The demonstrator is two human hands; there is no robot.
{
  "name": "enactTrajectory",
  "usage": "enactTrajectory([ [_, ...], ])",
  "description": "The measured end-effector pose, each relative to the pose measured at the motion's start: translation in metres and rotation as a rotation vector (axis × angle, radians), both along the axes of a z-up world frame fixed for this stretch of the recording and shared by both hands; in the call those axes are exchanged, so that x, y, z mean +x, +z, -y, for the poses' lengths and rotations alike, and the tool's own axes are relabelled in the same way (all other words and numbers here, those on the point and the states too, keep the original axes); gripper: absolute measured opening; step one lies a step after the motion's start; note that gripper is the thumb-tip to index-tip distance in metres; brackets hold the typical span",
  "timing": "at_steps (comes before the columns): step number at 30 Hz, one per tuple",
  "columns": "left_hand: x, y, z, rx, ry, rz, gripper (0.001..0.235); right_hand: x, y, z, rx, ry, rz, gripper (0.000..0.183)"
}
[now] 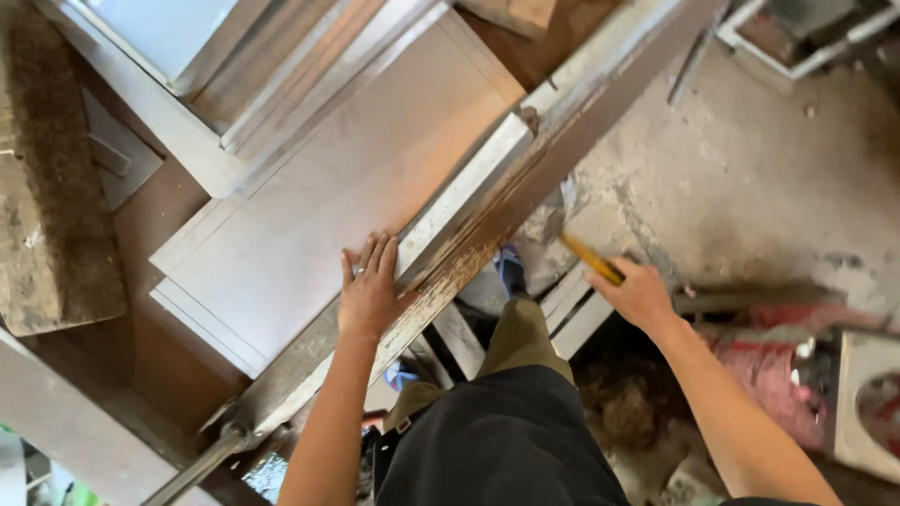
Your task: Measuring, marking, cutting, and shaping metal sheets using manual tools and machinery.
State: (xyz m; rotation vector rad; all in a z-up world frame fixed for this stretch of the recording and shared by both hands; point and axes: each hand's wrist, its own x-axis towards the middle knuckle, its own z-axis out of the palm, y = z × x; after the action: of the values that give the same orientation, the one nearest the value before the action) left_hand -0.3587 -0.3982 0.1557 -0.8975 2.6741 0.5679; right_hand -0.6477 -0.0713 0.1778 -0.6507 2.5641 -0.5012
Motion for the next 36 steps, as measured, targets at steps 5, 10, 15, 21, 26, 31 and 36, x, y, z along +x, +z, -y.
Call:
enactTrajectory([
  [5,0.005,-0.027,-0.002,-0.053,-0.003,-0.121,0.105,-0.094,-0.017,0.056,0.023,0.846,-0.102,0.041],
  [10,-0.022,-0.006,-0.044,-0.076,0.29,0.073,0.111,-0.166,-0.031,0.114,0.106,1.239,-0.116,0.039],
  [15,-0.059,0.006,-0.083,-0.191,0.69,0.124,0.118,-0.185,-0.035,0.142,0.129,1.49,-0.078,0.04],
  [21,-0.076,0.002,-0.078,-0.252,0.831,0.288,0.125,-0.206,-0.06,0.142,0.044,1.545,-0.071,0.038],
  [26,-0.086,0.032,-0.079,-0.143,0.838,0.419,0.125,-0.212,-0.07,0.157,-0.04,1.601,-0.046,0.037],
  [31,-0.084,0.02,-0.084,-0.14,0.878,0.337,0.122,-0.202,-0.029,0.165,0.193,1.594,-0.165,0.039],
  [36,-0.078,0.011,-0.08,-0.166,0.85,0.321,0.118,-0.205,-0.036,0.162,0.232,1.533,-0.176,0.046],
])
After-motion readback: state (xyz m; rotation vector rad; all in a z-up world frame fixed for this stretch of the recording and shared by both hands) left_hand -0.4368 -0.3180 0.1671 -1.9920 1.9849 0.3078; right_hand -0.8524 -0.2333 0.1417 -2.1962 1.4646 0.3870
